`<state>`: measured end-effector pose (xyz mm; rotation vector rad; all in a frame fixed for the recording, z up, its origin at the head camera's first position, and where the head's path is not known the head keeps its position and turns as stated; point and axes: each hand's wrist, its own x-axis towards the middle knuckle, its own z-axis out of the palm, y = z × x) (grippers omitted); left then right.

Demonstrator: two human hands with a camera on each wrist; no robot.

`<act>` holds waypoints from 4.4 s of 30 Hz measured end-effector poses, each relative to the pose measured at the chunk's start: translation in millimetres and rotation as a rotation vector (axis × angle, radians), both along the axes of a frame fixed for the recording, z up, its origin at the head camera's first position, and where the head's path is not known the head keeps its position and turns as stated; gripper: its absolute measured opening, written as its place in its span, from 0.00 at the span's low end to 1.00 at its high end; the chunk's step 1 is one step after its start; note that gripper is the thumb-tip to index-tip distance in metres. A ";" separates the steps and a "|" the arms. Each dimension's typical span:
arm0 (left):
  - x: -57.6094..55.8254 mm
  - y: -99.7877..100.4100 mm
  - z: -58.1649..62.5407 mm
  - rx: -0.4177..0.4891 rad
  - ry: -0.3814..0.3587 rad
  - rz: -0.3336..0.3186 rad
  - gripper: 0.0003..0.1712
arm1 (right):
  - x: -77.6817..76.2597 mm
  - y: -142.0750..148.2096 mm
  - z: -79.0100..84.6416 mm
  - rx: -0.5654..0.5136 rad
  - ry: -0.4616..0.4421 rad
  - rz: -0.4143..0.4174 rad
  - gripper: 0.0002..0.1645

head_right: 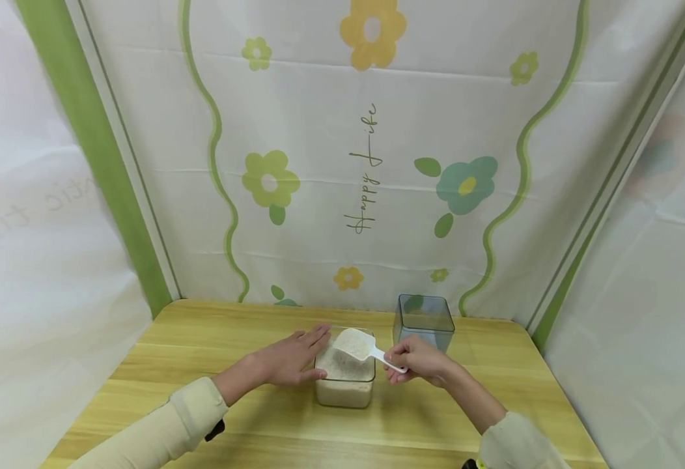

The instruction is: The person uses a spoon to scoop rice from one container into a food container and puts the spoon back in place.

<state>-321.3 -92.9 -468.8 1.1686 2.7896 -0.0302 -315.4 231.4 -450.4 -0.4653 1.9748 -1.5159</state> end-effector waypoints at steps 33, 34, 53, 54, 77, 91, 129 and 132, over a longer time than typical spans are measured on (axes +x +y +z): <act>4.7 -0.5 2.1 0.002 -0.033 0.012 0.49 | 8.5 72.4 35.0 -0.102 0.057 -0.073 0.16; 4.8 -0.5 2.2 0.002 -0.031 0.010 0.48 | 8.0 76.7 35.4 -0.116 0.059 -0.076 0.16; 4.2 -1.6 2.8 -0.009 -0.012 0.000 0.50 | -11.6 126.6 43.5 0.127 0.189 -0.301 0.17; 4.1 -1.4 2.7 -0.010 -0.013 0.002 0.50 | -12.1 126.8 43.2 0.140 0.202 -0.302 0.18; 4.8 -0.8 3.0 0.006 -0.031 -0.003 0.49 | -5.8 101.1 41.6 0.464 0.499 -0.455 0.15; 2.8 -1.4 1.0 -0.002 -0.016 0.001 0.49 | -0.8 86.3 40.3 0.726 0.827 -0.455 0.17; 4.9 -2.6 0.5 0.006 -0.020 0.008 0.49 | -15.7 111.0 4.3 0.870 1.945 -0.367 0.38; 4.7 -2.5 0.1 0.008 -0.024 0.006 0.49 | -14.0 111.7 5.3 0.813 1.822 -0.437 0.25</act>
